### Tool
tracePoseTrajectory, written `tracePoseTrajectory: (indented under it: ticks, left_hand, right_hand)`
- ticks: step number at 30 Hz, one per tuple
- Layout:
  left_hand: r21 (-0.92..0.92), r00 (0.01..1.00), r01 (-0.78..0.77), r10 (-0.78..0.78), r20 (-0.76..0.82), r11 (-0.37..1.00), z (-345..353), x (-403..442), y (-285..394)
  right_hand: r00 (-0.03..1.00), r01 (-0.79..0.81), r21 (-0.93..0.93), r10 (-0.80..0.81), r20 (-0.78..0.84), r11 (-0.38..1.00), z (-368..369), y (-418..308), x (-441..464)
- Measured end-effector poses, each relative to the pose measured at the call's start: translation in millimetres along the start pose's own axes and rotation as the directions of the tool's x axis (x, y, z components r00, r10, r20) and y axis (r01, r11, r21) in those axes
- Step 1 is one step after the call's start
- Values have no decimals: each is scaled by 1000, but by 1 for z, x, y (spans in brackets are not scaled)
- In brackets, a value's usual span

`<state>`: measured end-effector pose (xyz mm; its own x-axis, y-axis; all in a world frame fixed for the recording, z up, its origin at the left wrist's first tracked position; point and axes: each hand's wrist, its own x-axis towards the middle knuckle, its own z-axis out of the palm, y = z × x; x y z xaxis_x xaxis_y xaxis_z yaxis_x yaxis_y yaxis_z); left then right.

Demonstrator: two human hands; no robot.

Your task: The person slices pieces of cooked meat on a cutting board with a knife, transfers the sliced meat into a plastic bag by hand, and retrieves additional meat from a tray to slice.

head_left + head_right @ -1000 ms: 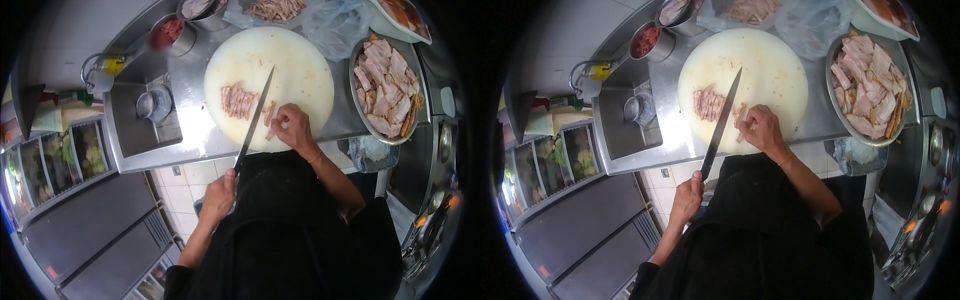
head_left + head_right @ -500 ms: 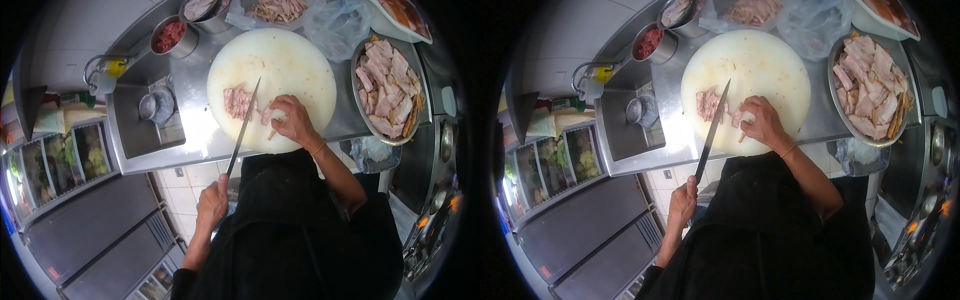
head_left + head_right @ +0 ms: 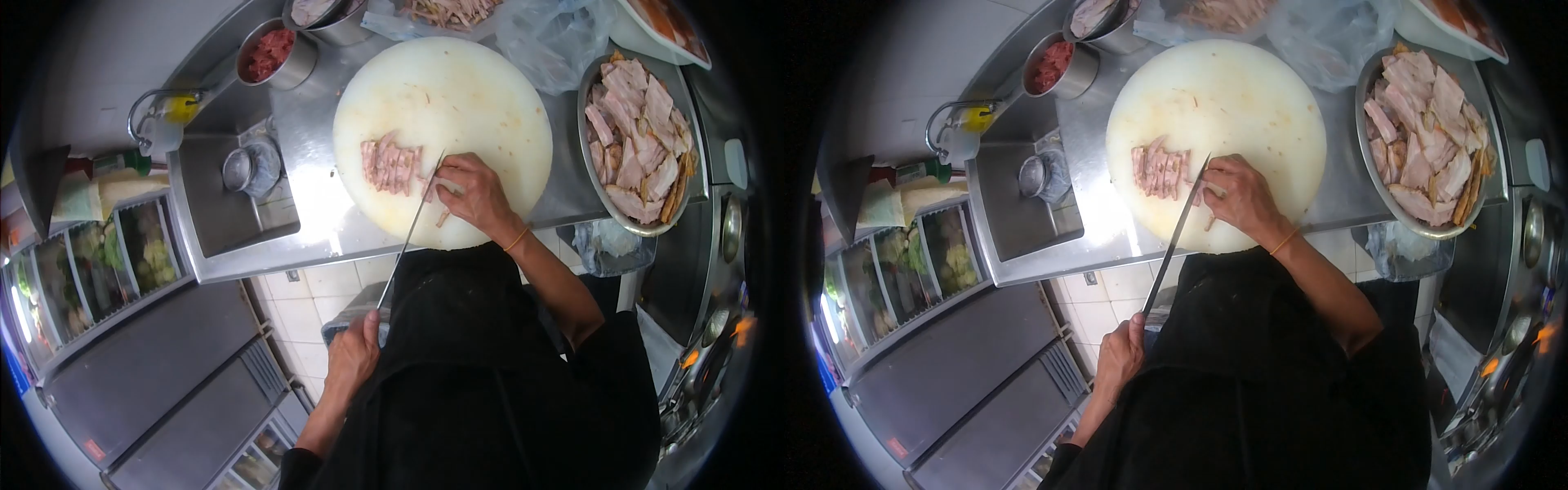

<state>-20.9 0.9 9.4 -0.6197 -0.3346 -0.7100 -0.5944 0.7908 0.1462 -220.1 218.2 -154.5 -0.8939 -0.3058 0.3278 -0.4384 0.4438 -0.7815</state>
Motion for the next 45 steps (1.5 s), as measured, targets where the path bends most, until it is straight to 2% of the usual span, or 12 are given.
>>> tracePoseTrajectory:
  ticks: [4,7,10,13,16,19,22,28,31,34,37,45]
  left_hand:
    - [48,997,-67,69,-43,997,8,8,-6]
    - [68,975,-201,206,-80,977,20,32,4]
    - [-10,985,-154,153,-77,988,22,62,23]
    - [-35,989,-109,105,-102,993,-3,60,29]
    - [-142,993,-77,63,-97,987,-7,48,23]
    - [-169,998,-66,61,-34,983,-4,38,18]
    - [-163,996,-76,83,41,984,2,39,16]
    - [-133,998,-64,67,12,989,8,48,10]
    - [-136,999,-32,35,19,990,4,47,10]
    - [-156,997,-65,69,24,986,5,39,7]
    - [-193,994,-102,107,12,976,5,25,11]
    - [-179,992,-95,107,59,979,10,12,2]
  right_hand:
    - [1000,5,2,-5,-7,1000,0,-2,1]
    - [1000,12,-16,-12,6,1000,3,1,3]
    - [1000,9,-1,-9,12,1000,3,1,4]
    - [981,-186,168,173,89,968,-8,1,6]
    - [977,-212,295,206,50,932,-27,-5,1]
    - [992,53,85,-62,106,995,-41,-16,-9]
    - [969,64,73,-79,236,995,-30,-7,-16]
    - [991,126,48,-128,43,991,-15,3,-5]
    - [994,94,11,-95,53,995,-23,2,-10]
    - [998,58,-21,-58,-27,998,-35,-9,-14]
    - [998,64,39,-63,-8,997,-26,-1,-20]
    - [996,45,-62,-49,-72,997,-10,-2,-23]
